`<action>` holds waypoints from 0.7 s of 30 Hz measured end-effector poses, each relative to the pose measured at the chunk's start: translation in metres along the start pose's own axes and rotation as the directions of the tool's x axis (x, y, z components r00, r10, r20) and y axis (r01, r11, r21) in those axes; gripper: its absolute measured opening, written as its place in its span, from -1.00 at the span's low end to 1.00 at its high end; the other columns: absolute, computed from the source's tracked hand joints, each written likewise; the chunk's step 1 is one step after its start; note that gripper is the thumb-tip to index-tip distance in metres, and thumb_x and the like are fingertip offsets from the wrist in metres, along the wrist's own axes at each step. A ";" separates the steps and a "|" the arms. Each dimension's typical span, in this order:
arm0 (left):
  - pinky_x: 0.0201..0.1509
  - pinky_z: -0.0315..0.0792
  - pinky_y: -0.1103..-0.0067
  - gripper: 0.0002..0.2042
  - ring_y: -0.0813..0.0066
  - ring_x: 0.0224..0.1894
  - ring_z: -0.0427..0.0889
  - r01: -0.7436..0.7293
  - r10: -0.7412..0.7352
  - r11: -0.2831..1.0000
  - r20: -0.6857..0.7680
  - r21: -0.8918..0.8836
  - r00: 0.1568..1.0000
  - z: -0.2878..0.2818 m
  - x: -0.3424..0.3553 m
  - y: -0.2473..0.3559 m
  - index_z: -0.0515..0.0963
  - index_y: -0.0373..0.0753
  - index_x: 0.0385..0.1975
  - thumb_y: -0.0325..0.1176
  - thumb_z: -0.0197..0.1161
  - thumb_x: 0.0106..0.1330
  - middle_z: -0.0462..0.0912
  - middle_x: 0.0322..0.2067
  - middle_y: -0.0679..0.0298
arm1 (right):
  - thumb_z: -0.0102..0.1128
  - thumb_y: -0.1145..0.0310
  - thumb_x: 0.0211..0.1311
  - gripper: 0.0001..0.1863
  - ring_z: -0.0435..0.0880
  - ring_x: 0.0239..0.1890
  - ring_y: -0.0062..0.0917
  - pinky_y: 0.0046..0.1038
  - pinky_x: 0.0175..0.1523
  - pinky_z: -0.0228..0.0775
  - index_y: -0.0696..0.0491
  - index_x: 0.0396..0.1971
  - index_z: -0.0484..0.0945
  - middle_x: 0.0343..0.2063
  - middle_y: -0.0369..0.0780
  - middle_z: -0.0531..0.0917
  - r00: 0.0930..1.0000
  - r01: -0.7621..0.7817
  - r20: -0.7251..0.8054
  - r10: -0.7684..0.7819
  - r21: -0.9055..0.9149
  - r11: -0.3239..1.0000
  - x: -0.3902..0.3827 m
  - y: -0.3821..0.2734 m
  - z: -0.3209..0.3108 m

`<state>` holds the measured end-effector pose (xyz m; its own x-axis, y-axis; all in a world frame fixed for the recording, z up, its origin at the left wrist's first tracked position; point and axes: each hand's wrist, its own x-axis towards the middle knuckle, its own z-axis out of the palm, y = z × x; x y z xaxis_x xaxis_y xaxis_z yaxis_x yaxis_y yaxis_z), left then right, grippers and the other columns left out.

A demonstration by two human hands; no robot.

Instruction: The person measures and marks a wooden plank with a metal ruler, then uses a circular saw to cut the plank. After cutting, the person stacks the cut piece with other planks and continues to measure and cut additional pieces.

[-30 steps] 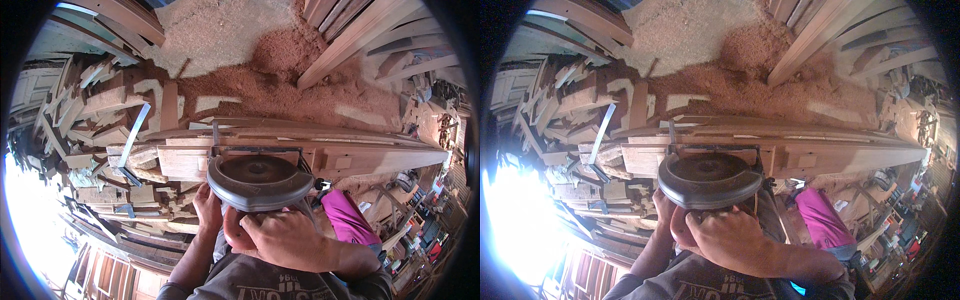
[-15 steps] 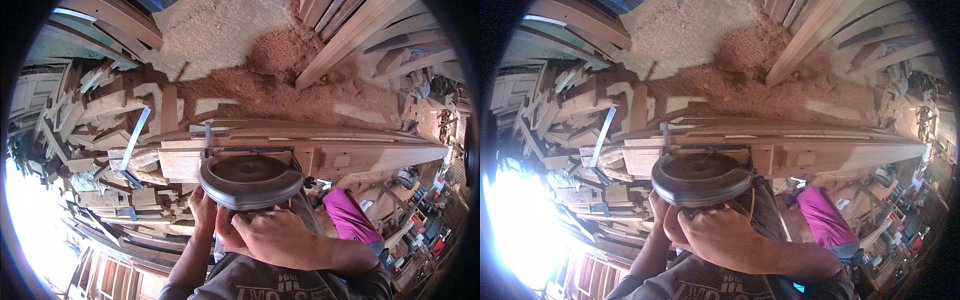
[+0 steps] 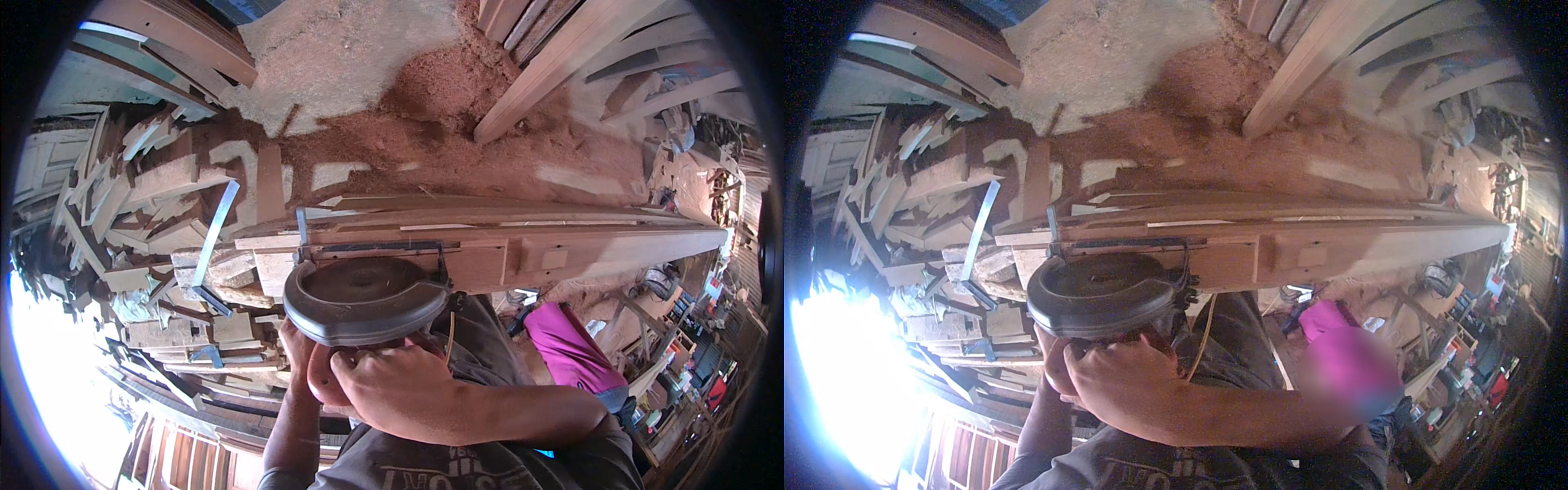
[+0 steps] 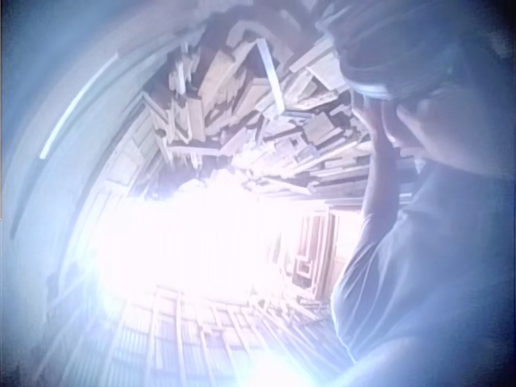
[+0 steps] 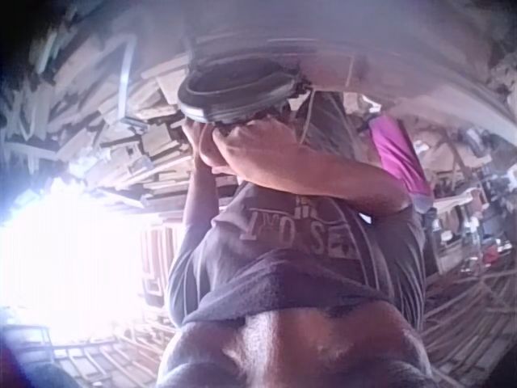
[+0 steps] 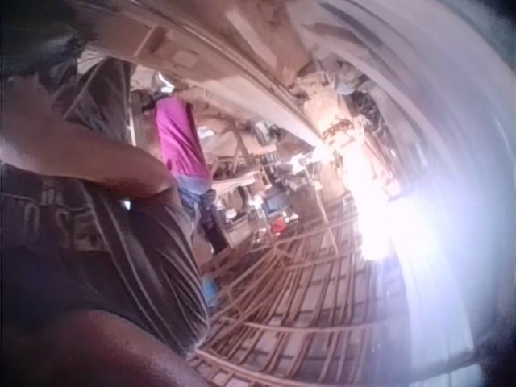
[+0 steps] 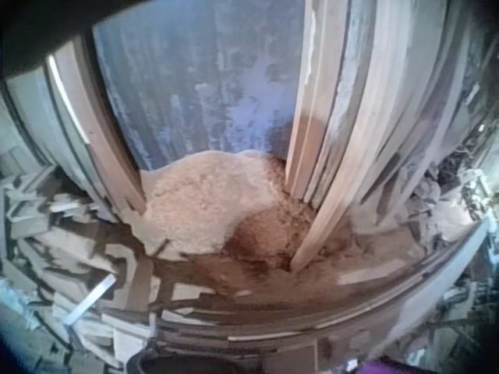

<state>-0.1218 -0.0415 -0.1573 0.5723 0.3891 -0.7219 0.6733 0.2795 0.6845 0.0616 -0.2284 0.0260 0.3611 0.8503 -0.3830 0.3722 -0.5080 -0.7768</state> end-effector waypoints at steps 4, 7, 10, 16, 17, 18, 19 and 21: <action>-0.06 0.60 0.60 -0.80 0.62 -0.17 0.72 0.016 -0.016 1.000 -0.011 -0.013 1.000 0.000 -0.002 0.004 0.72 -0.38 -0.05 -0.45 0.38 0.41 0.82 -0.15 0.24 | 0.36 0.25 0.28 -0.66 0.81 -0.50 -0.37 -0.33 -0.42 0.67 0.26 -0.20 0.62 -0.48 -0.07 0.76 1.000 -0.029 0.011 0.029 0.062 0.998 0.001 -0.001 -0.007; -0.06 0.60 0.60 -0.81 0.62 -0.17 0.72 0.036 -0.037 0.999 -0.053 -0.022 0.998 0.011 -0.002 0.010 0.71 -0.39 -0.06 -0.44 0.37 0.42 0.82 -0.15 0.24 | 0.36 0.17 0.33 -0.64 0.80 -0.53 -0.38 -0.32 -0.43 0.67 0.24 -0.27 0.62 -0.52 -0.09 0.74 0.998 -0.035 -0.042 0.036 0.026 0.999 -0.004 0.001 -0.002; -0.06 0.59 0.60 -0.81 0.62 -0.17 0.71 0.062 -0.068 0.997 -0.113 -0.050 0.991 0.026 -0.006 0.020 0.71 -0.40 -0.07 -0.44 0.35 0.43 0.82 -0.15 0.24 | 0.37 0.06 0.36 -0.57 0.79 -0.56 -0.37 -0.30 -0.45 0.67 0.20 -0.30 0.62 -0.58 -0.11 0.72 0.998 -0.056 -0.042 0.056 0.009 0.998 -0.012 0.004 -0.011; -0.09 0.56 0.66 -0.81 0.66 -0.19 0.68 0.023 -0.023 1.000 -0.119 -0.003 0.993 0.058 -0.015 0.042 0.71 -0.44 -0.09 -0.45 0.32 0.45 0.80 -0.18 0.27 | 0.36 -0.10 0.38 -0.49 0.78 -0.58 -0.35 -0.26 -0.41 0.71 0.14 -0.29 0.63 -0.63 -0.13 0.70 0.997 -0.074 -0.040 0.073 -0.035 0.997 -0.029 0.012 -0.024; -0.09 0.56 0.66 -0.81 0.67 -0.20 0.68 0.013 -0.008 0.999 -0.118 0.041 0.993 0.060 -0.016 0.043 0.70 -0.44 -0.09 -0.45 0.31 0.45 0.81 -0.19 0.27 | 0.35 -0.11 0.38 -0.48 0.79 -0.57 -0.35 -0.25 -0.40 0.72 0.15 -0.28 0.63 -0.64 -0.13 0.70 0.997 -0.078 -0.033 0.077 -0.038 0.996 -0.031 0.014 -0.025; -0.09 0.55 0.66 -0.81 0.67 -0.19 0.68 0.021 -0.017 0.999 -0.114 0.034 0.993 0.062 -0.017 0.044 0.70 -0.44 -0.09 -0.45 0.31 0.45 0.81 -0.19 0.27 | 0.35 -0.11 0.38 -0.48 0.80 -0.57 -0.34 -0.24 -0.39 0.73 0.15 -0.28 0.63 -0.64 -0.12 0.70 0.996 -0.082 -0.026 0.081 -0.040 0.996 -0.032 0.015 -0.026; -0.09 0.55 0.66 -0.82 0.67 -0.19 0.68 0.029 -0.025 0.999 -0.109 0.028 0.994 0.064 -0.017 0.044 0.71 -0.44 -0.09 -0.45 0.31 0.45 0.81 -0.19 0.27 | 0.35 -0.11 0.38 -0.47 0.80 -0.56 -0.34 -0.23 -0.38 0.74 0.16 -0.28 0.63 -0.64 -0.12 0.70 0.997 -0.072 -0.024 0.071 -0.046 0.996 -0.033 0.015 -0.028; -0.08 0.55 0.67 -0.81 0.67 -0.19 0.68 0.037 -0.037 0.999 -0.100 -0.004 0.994 0.070 -0.018 0.045 0.70 -0.44 -0.09 -0.45 0.32 0.45 0.81 -0.19 0.27 | 0.36 -0.11 0.38 -0.46 0.81 -0.55 -0.33 -0.21 -0.37 0.75 0.18 -0.27 0.63 -0.63 -0.11 0.71 0.998 -0.061 -0.018 0.060 -0.062 0.996 -0.036 0.017 -0.031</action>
<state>-0.0692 -0.0976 -0.1205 0.4974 0.4643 -0.7328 0.6919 0.2971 0.6580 0.0819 -0.2718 0.0423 0.3984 0.8154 -0.4201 0.4013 -0.5668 -0.7195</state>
